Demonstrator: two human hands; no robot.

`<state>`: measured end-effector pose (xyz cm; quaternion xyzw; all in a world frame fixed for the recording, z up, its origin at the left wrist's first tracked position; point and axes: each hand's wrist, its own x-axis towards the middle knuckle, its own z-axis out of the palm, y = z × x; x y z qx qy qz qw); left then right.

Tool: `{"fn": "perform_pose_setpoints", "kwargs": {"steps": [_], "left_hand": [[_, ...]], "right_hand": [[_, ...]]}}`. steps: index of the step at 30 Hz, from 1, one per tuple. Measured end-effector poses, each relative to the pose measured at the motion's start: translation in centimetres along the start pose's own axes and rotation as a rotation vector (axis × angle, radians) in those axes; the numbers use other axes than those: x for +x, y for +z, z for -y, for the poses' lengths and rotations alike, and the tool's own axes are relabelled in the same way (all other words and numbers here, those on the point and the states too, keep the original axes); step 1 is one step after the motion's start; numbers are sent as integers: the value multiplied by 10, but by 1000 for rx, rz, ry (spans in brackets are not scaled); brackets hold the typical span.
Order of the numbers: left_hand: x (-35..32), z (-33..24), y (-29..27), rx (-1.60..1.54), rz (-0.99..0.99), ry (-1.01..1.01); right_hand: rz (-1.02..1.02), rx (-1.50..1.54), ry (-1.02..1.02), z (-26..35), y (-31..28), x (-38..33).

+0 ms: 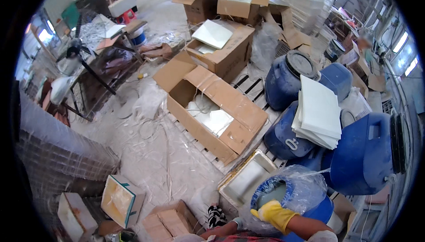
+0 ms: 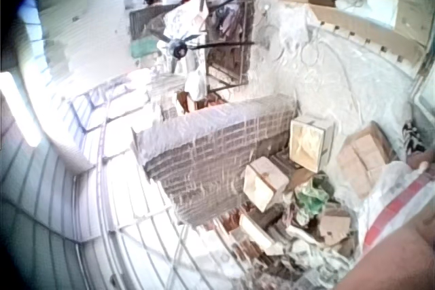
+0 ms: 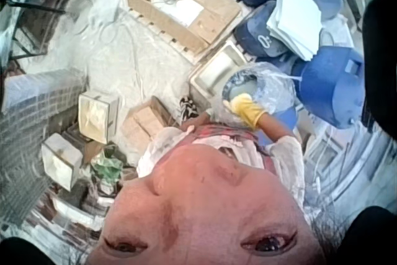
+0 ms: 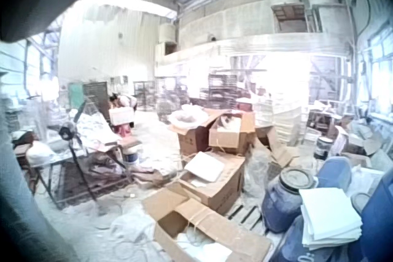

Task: The person cleans a white rectangular tray by wiping its interior with a yellow-gloved hand. They also handle a stack of white sheets, a blue barrel, and a fan, moving items around a cluttered workspace.

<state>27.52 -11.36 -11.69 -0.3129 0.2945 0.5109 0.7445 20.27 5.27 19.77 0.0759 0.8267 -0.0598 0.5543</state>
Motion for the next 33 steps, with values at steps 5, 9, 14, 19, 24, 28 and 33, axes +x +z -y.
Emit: {"fn": "perform_pose_setpoints", "kwargs": {"steps": [5,9,14,19,24,28,33], "left_hand": [[-13,-4,4,45,-14,27],[-17,-17,9,77,-19,53],[-15,-23,2,96,-27,74],[-16,-23,-2,100,-57,84],[-13,-32,-5,139,-128,113],[-8,-49,-6,269,-224,191],[-17,-106,-2,711,-488,462]], "right_hand": [[-65,12,-5,-1,3,22],[-134,45,-32,-3,-4,37],[-197,69,-50,-4,-8,43],[-210,30,-56,-2,-8,41],[-52,73,-35,2,-21,37],[-57,36,-11,0,-16,50],[-94,43,-47,-2,-18,54]]}}
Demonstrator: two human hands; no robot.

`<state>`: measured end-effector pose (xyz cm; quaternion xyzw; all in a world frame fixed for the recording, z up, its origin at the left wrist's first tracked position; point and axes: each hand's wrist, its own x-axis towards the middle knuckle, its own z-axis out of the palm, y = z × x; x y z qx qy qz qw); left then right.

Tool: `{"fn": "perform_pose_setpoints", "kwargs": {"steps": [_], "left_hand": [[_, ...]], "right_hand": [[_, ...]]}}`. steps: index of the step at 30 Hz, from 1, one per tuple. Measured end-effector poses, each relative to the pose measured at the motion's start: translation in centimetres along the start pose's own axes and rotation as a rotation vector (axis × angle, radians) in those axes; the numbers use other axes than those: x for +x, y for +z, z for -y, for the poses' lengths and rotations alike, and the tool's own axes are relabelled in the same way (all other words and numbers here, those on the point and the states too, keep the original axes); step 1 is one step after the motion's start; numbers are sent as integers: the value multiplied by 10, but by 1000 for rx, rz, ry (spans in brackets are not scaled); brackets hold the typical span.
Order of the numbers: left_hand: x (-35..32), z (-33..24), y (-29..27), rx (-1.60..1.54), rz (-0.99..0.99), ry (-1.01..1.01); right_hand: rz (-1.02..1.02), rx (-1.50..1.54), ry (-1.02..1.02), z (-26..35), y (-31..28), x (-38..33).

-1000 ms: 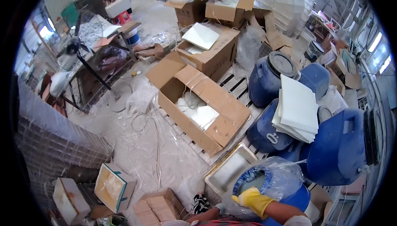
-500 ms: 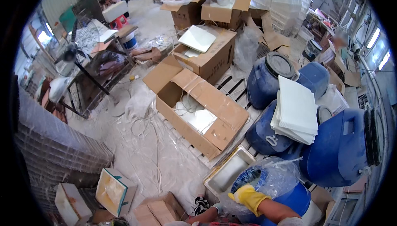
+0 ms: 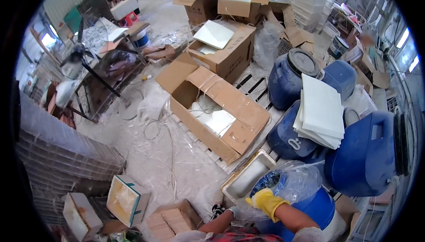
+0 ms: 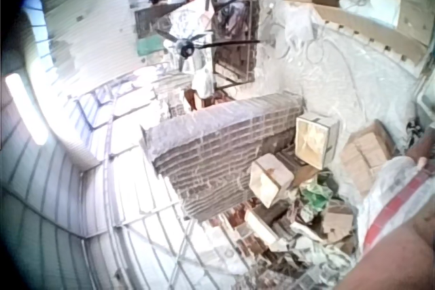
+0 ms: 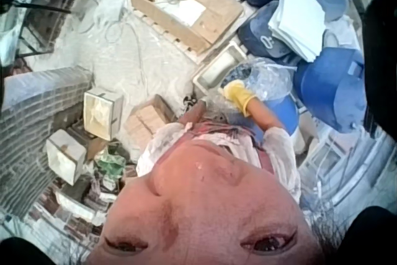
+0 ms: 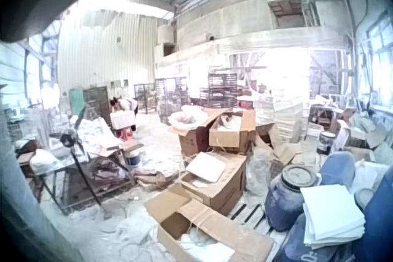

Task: The person cleans a white rectangular tray by wiping its interior with a yellow-gloved hand. They also handle a stack of white sheets, a blue barrel, and a fan, moving items around a cluttered workspace.

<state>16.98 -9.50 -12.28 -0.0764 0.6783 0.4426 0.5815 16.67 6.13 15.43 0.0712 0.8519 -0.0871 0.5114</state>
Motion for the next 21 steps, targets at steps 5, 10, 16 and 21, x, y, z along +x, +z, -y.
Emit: {"fn": "perform_pose_setpoints", "kwargs": {"steps": [5,10,16,21], "left_hand": [[15,-162,-100,403,-511,432],[-96,-459,-223,541,-888,791],[-264,-652,-262,747,-1186,992],[-256,-642,-263,799,-1108,985]], "right_hand": [[31,0,-13,1,-8,5],[-71,-12,-33,-3,3,12],[-142,-15,-30,-8,16,25],[-108,-15,-25,-2,-1,18]]}}
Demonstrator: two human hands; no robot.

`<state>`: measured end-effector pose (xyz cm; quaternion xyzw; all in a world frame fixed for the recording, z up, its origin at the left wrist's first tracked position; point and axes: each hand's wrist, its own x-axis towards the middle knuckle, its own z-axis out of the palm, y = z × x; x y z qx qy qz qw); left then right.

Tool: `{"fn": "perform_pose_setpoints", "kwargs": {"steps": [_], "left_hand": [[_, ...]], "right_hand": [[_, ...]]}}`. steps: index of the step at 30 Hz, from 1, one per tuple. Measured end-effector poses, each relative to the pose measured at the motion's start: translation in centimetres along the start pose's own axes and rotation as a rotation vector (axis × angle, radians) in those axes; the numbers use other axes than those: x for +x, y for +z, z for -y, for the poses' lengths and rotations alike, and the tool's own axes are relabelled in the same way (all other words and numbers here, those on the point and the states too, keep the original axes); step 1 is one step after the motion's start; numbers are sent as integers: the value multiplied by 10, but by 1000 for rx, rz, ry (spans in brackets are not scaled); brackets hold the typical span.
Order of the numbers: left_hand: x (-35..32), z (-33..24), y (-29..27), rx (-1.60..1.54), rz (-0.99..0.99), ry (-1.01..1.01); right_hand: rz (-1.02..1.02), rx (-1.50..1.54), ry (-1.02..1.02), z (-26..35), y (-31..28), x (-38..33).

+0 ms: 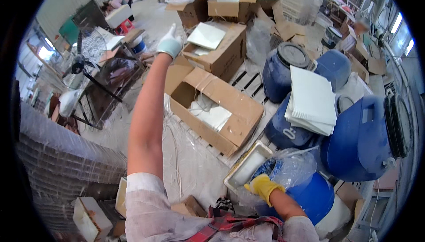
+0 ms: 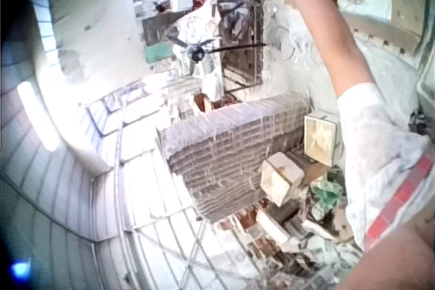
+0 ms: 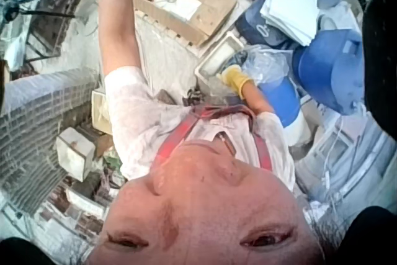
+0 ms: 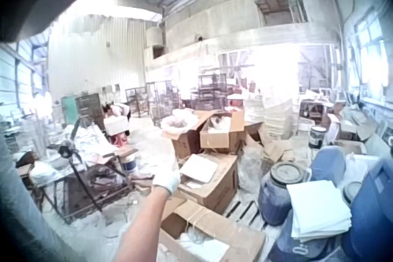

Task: The person cleans a white rectangular tray by wiping its interior with a yellow-gloved hand. They also handle a stack of white sheets, a blue barrel, and a fan, moving items around a cluttered workspace.

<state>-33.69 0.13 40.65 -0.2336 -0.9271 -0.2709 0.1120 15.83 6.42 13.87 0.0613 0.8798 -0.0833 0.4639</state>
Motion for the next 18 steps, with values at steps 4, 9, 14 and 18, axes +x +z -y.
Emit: {"fn": "perform_pose_setpoints", "kwargs": {"steps": [4,9,14,18], "left_hand": [[-79,46,116,-96,134,31],[-269,114,248,-203,577,-186],[-459,132,286,-319,881,-399],[-579,117,303,-421,1103,-544]], "right_hand": [[-81,-1,-25,-2,3,-7],[-61,-1,-39,-4,-2,-5],[54,-11,-12,3,-13,-17],[83,-28,17,-5,-5,-12]]}}
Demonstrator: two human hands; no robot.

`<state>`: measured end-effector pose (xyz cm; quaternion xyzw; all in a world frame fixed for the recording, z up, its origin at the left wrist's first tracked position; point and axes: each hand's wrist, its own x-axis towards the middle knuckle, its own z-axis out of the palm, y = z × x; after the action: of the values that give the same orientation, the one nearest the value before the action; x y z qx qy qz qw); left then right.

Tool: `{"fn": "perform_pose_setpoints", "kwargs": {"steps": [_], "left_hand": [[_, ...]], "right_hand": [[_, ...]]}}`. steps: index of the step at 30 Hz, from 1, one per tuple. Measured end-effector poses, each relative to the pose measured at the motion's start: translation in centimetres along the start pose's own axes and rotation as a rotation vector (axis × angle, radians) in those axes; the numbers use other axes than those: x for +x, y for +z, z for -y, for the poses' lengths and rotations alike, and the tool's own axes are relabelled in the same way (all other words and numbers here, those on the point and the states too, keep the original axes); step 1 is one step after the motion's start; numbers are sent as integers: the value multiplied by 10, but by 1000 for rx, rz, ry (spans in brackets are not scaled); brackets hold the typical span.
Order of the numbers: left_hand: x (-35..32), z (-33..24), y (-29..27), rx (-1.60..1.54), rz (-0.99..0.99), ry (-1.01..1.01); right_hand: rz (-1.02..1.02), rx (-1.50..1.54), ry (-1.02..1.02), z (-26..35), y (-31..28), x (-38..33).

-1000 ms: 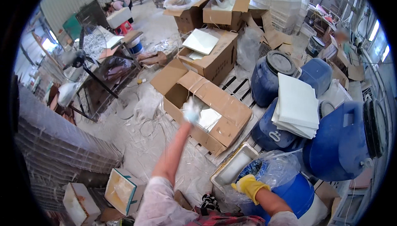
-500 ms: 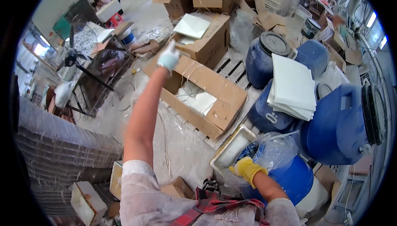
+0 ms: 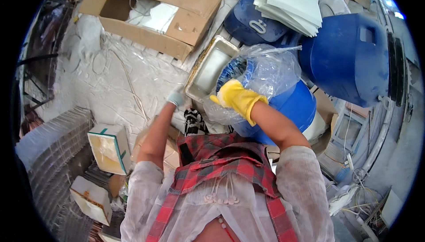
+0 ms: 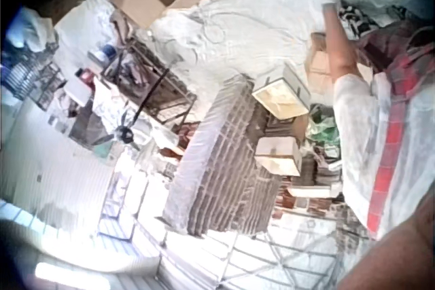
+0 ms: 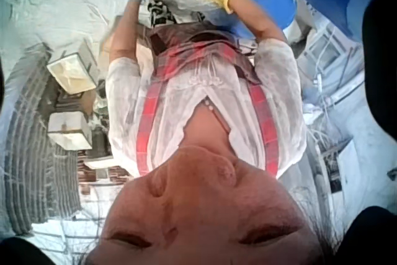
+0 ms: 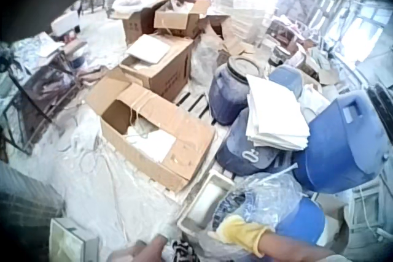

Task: The person cleans a white rectangular tray by wiping its interior with a yellow-gloved hand. They also handle a stack of white sheets, a blue barrel, and a fan, moving items around a cluttered workspace.

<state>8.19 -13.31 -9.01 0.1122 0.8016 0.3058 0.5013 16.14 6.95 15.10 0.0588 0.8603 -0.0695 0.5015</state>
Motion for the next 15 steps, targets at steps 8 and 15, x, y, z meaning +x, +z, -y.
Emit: {"fn": "perform_pose_setpoints", "kwargs": {"steps": [8,15], "left_hand": [[-47,18,134,-333,299,-151],[-56,15,179,-365,270,-127]], "right_hand": [[171,-10,66,9,-18,13],[258,-63,57,8,-18,47]]}}
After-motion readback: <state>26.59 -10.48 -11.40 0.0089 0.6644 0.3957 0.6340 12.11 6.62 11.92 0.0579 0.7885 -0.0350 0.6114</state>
